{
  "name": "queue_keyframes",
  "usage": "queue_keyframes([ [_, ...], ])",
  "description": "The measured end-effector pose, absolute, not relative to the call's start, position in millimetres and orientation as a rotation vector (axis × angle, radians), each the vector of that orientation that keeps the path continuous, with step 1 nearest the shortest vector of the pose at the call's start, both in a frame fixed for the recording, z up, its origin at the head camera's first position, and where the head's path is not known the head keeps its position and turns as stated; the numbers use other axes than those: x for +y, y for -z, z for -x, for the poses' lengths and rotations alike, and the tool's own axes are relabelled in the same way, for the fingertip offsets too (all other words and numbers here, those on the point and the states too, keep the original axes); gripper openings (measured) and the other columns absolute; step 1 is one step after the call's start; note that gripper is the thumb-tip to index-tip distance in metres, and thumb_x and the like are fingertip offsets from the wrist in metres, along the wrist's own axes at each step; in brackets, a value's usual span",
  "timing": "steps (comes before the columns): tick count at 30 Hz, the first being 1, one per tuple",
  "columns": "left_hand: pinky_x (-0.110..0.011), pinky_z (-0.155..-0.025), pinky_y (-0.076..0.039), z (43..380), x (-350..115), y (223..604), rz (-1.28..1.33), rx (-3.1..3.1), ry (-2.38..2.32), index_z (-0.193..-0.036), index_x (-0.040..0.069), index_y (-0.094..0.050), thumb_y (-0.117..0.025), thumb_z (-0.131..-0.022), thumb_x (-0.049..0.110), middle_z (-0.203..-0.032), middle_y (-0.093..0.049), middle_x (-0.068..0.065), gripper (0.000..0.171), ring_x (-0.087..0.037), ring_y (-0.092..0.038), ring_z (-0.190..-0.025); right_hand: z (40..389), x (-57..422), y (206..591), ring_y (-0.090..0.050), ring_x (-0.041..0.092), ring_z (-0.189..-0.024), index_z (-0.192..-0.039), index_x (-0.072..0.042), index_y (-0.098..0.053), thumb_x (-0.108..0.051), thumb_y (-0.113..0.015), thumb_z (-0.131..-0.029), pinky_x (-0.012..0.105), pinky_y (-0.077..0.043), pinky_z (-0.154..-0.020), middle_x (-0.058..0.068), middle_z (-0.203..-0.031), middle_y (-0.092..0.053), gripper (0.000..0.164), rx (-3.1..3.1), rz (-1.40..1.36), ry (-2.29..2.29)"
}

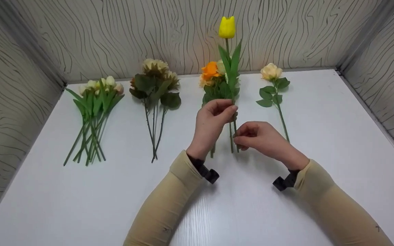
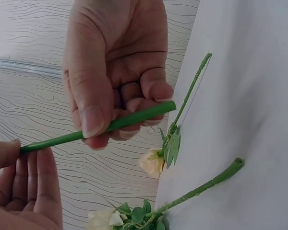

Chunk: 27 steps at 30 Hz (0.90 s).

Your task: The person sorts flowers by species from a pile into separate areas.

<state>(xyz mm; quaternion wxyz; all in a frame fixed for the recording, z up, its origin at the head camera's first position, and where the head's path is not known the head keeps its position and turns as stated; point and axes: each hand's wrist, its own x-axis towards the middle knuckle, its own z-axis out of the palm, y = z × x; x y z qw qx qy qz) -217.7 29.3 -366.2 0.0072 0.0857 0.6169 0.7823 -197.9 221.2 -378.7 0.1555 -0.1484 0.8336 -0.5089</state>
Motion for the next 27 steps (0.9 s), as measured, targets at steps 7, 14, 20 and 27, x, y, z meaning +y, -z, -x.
queue_keyframes([
  [7,-0.036,-0.084,-0.060,224.8,-12.5,359.3,-0.264,2.104,-2.339,-0.116,0.007,-0.072,-0.074,-0.097,0.014,-0.103,-0.070,-0.011,0.021,-0.026,-0.068,-0.091,200.6,223.0,374.7,-0.071,0.036,-0.088,-0.112,0.000,-0.071,-0.034,-0.071,-0.098,0.041,-0.060,-0.081,0.016,-0.094,-0.071,0.037,2.356,0.390,1.535],
  [14,-0.038,-0.089,-0.057,240.0,-123.8,345.7,-0.013,2.470,-2.059,-0.120,0.007,-0.069,-0.070,-0.099,0.016,-0.111,-0.067,-0.012,0.023,-0.025,-0.066,-0.099,204.2,229.7,376.8,-0.071,0.035,-0.088,-0.115,0.004,-0.069,-0.033,-0.069,-0.100,0.043,-0.060,-0.083,0.018,-0.097,-0.070,0.040,2.342,0.349,1.571],
  [20,-0.033,-0.090,-0.057,244.5,-230.5,344.5,0.288,2.705,-1.795,-0.131,0.001,-0.063,-0.065,-0.103,0.023,-0.118,-0.062,-0.013,0.035,-0.021,-0.066,-0.100,206.3,232.6,379.4,-0.071,0.034,-0.087,-0.115,0.004,-0.069,-0.032,-0.069,-0.100,0.042,-0.060,-0.083,0.019,-0.098,-0.070,0.039,2.349,0.334,1.573],
  [27,-0.030,-0.083,-0.055,237.9,-297.0,357.5,0.469,2.832,-1.436,-0.139,-0.003,-0.057,-0.055,-0.106,0.023,-0.123,-0.059,-0.018,0.042,-0.018,-0.062,-0.096,207.2,231.1,377.3,-0.071,0.034,-0.089,-0.116,0.004,-0.069,-0.032,-0.068,-0.101,0.040,-0.060,-0.084,0.018,-0.099,-0.070,0.039,2.336,0.316,1.574],
])
